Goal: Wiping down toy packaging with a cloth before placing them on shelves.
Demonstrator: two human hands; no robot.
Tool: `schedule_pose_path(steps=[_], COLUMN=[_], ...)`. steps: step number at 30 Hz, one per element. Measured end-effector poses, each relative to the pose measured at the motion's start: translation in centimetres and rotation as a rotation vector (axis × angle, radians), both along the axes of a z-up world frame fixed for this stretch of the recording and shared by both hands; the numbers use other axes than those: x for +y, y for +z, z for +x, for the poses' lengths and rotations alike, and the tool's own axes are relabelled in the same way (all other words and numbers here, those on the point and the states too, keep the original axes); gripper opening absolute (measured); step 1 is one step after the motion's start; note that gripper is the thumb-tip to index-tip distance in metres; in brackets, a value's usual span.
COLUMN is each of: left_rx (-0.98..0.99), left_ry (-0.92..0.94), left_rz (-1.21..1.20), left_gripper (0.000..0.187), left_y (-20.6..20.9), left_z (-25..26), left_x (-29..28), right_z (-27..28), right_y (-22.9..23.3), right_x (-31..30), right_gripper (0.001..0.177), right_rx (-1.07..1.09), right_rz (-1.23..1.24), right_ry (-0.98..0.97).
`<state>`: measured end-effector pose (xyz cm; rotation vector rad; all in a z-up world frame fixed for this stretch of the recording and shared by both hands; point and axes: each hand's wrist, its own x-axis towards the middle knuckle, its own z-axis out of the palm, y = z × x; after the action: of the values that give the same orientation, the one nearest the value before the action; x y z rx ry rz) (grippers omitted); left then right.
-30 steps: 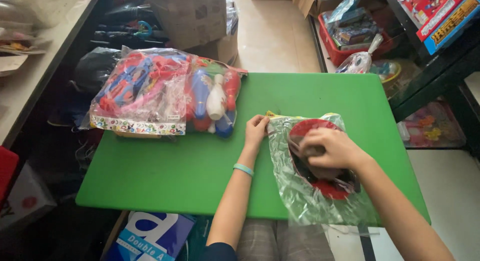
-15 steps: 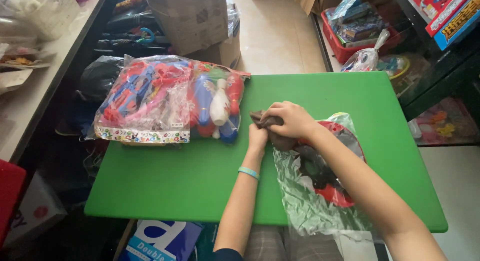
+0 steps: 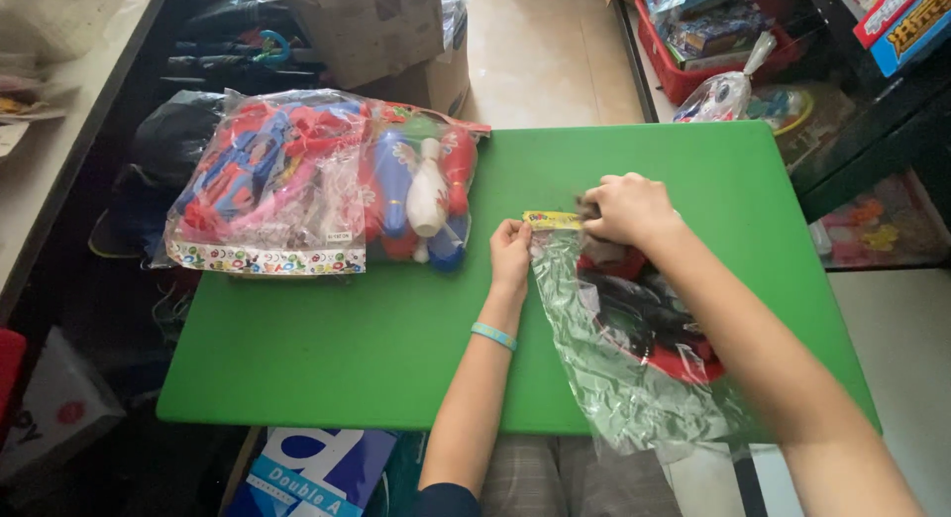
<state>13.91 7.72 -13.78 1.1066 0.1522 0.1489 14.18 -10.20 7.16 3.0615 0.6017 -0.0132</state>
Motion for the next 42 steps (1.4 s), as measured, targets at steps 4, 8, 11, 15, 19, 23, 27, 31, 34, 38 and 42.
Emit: schedule_pose_path(steps=[4, 8, 11, 15, 19, 23, 27, 31, 34, 38, 42], left_rx=[-0.024, -0.023, -0.044, -0.114, -0.106, -0.068, -0.078, -0.093, -0.122, -0.152, -0.17], left_ry=[-0.01, 0.002, 0.078, 0.11, 0.056, 0.047, 0.092, 0.131, 0.195, 0.271, 0.255], left_rz=[0.008, 0.008, 0.036, -0.008, -0.112, -0.313, -0.302, -0.221, -0.203, -0.245, -0.246], left_gripper=[0.013, 0.011, 0.013, 0.014, 0.009, 0.006, 0.015, 0.014, 0.014, 0.012, 0.013], left_y=[1.0, 2.0, 2.3, 2.0, 2.3, -0.2, -0.3, -0.3, -0.9, -1.1, -1.4], left_z=[-0.6, -1.2, -1.3, -1.3, -1.7, -0.6, -0.1, 1.0, 1.7, 2.1, 2.0], left_x=[-0.5, -0.4, -1.1, -2.0, -1.2, 0.1, -0.3, -0.3, 0.8, 1.7, 1.7], right_z=[0.2, 1.0, -0.2, -4.3, -7.6, -9.3, -11.1, -12.7, -15.2, -18.5, -20.0], right_y=[0.1, -1.6, 0.0, 3.9, 1.9, -1.5, -0.7, -0.3, 0.2, 0.0, 0.4], right_x=[-1.9, -6.0, -7.8, -2.1, 4.3, 6.4, 5.7, 4.4, 3.9, 2.6, 1.4], right_gripper=[0.037, 0.037, 0.03, 0.036, 0.031, 0.04, 0.038, 0.036, 0.038, 0.038, 0.04], right_rx=[0.124, 0.101, -0.046, -0.29, -0.322, -0.462, -0.387, -0.286, -0.208, -0.168, -0.054], right_rz=[-0.206, -0.283, -0.25, -0.021, 0.239, 0.339, 0.232, 0.132, 0.127, 0.153, 0.143], right_ry=[-0.085, -0.172, -0.226, -0.108, 0.191, 0.33, 0.354, 0.406, 0.464, 0.558, 0.602])
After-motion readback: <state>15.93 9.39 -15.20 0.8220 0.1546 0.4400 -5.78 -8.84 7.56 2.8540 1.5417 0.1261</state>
